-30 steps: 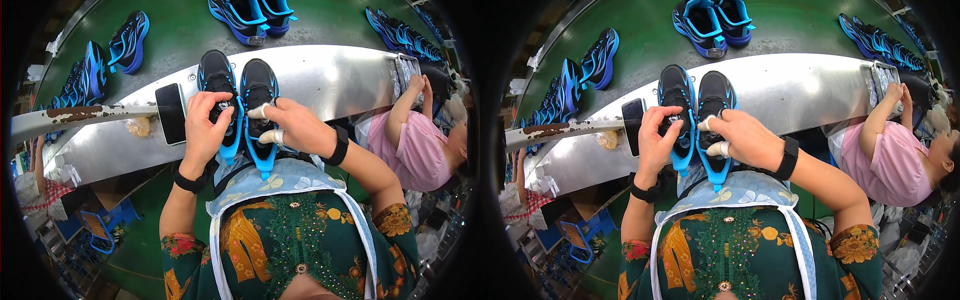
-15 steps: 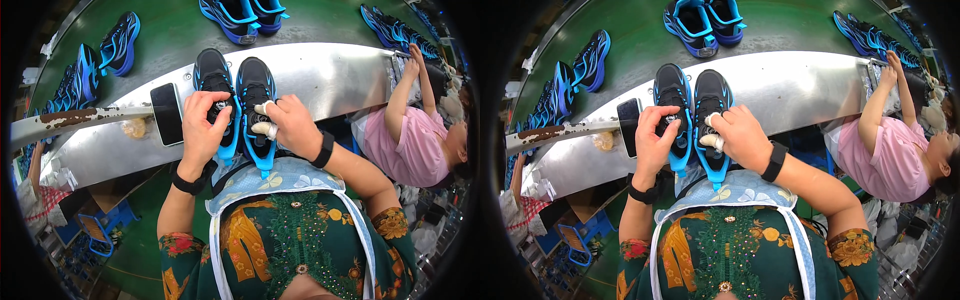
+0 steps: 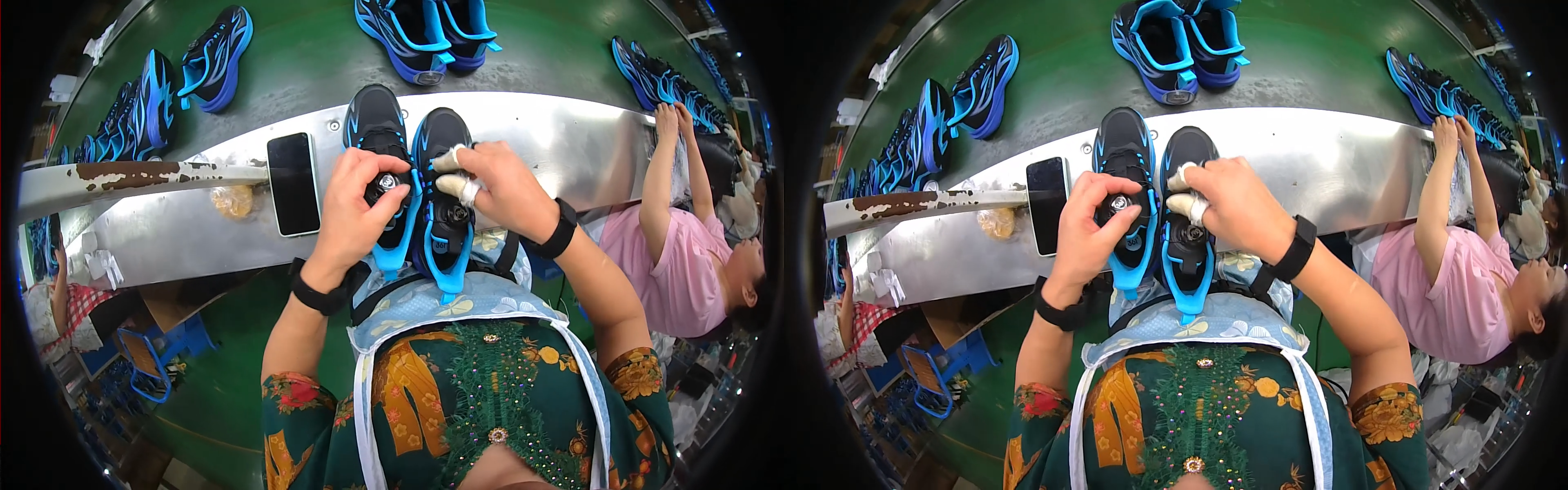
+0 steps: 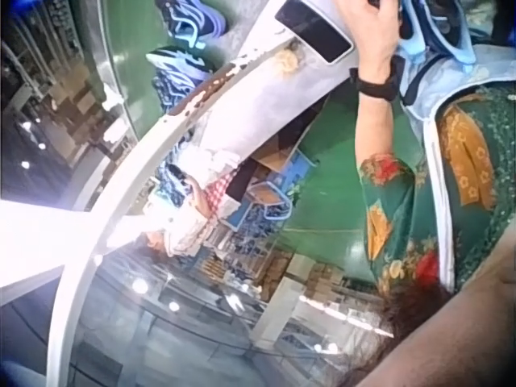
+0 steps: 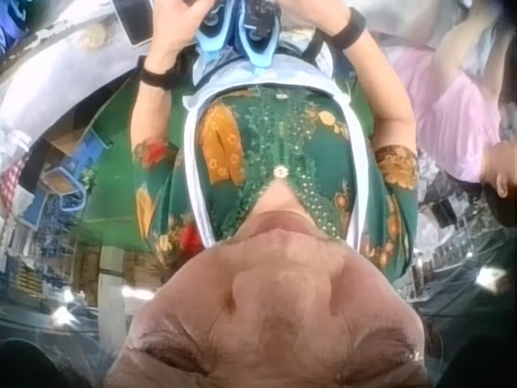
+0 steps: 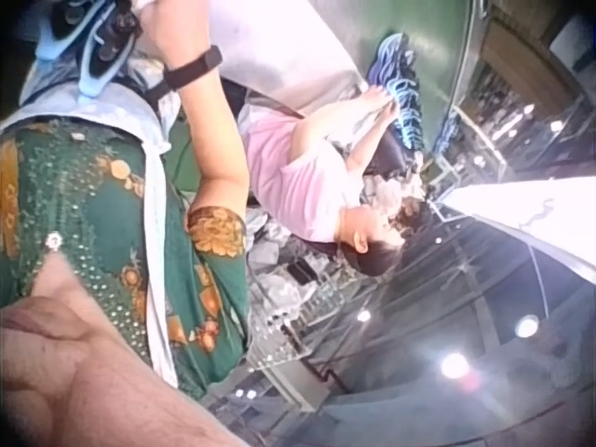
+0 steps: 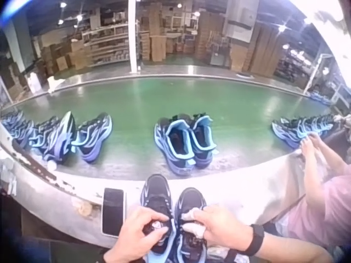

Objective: Cleaning and inspecting shoes on a factory production line.

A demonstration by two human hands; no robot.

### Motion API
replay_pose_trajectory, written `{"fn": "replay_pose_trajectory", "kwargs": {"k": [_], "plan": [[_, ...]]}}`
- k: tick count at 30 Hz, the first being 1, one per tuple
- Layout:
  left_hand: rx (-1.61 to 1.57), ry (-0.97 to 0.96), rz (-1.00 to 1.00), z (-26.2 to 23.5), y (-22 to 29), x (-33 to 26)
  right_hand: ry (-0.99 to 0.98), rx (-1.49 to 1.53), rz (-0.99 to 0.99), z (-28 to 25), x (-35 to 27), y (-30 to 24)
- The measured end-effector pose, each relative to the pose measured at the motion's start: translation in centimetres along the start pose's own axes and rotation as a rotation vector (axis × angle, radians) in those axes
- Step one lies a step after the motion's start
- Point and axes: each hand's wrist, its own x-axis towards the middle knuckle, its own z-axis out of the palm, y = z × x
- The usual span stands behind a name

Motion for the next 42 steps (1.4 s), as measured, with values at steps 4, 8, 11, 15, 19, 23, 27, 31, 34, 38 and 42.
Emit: {"fn": "replay_pose_trajectory", "kwargs": {"k": [4, 8, 11, 15, 19, 23, 27, 31, 34, 38, 42], "plan": [[-0.152, -0.173, 0.137, -1.2, -0.9, 0.8, 0.03, 0.047, -0.018, 0.7, 4.0, 1.5], [0.06, 0.019, -0.019, -0.7, 0.6, 1.0, -0.022, -0.011, -0.059, 3.5, 8.2, 2.9], [-0.369, -0.227, -0.076, -1.9, -1.7, 1.1, -0.137, -0.073, -0.056, 3.8, 9.1, 2.6], [-0.249, -0.099, -0.045, -1.2, 1.1, 1.2, -0.113, -0.031, -0.037, 4.2, 8.9, 3.2], [-0.114, 0.008, -0.092, -0.8, 1.3, 0.5, -0.053, -0.044, -0.047, 4.3, 8.9, 3.1], [-0.341, -0.442, -0.023, -3.6, -1.0, 2.7, -0.163, 0.002, 0.059, 3.8, 9.3, 2.7], [-0.082, -0.197, 0.036, -1.9, 0.8, 2.3, -0.167, 0.027, 0.06, 4.0, 9.2, 3.6], [-0.249, -0.202, -0.015, -1.7, -0.5, 1.5, -0.142, 0.041, 0.051, 3.8, 9.3, 3.0], [-0.374, -0.423, 0.006, -3.5, -1.4, 2.8, -0.16, 0.054, 0.055, 3.7, 9.4, 3.2], [-0.146, -0.094, -0.015, -2.0, 0.9, 2.1, -0.11, 0.116, 0.035, 4.9, 9.1, 4.7], [-0.145, -0.142, 0.002, -1.4, 0.0, 1.8, -0.141, 0.079, 0.069, 4.4, 9.4, 3.8]]}}
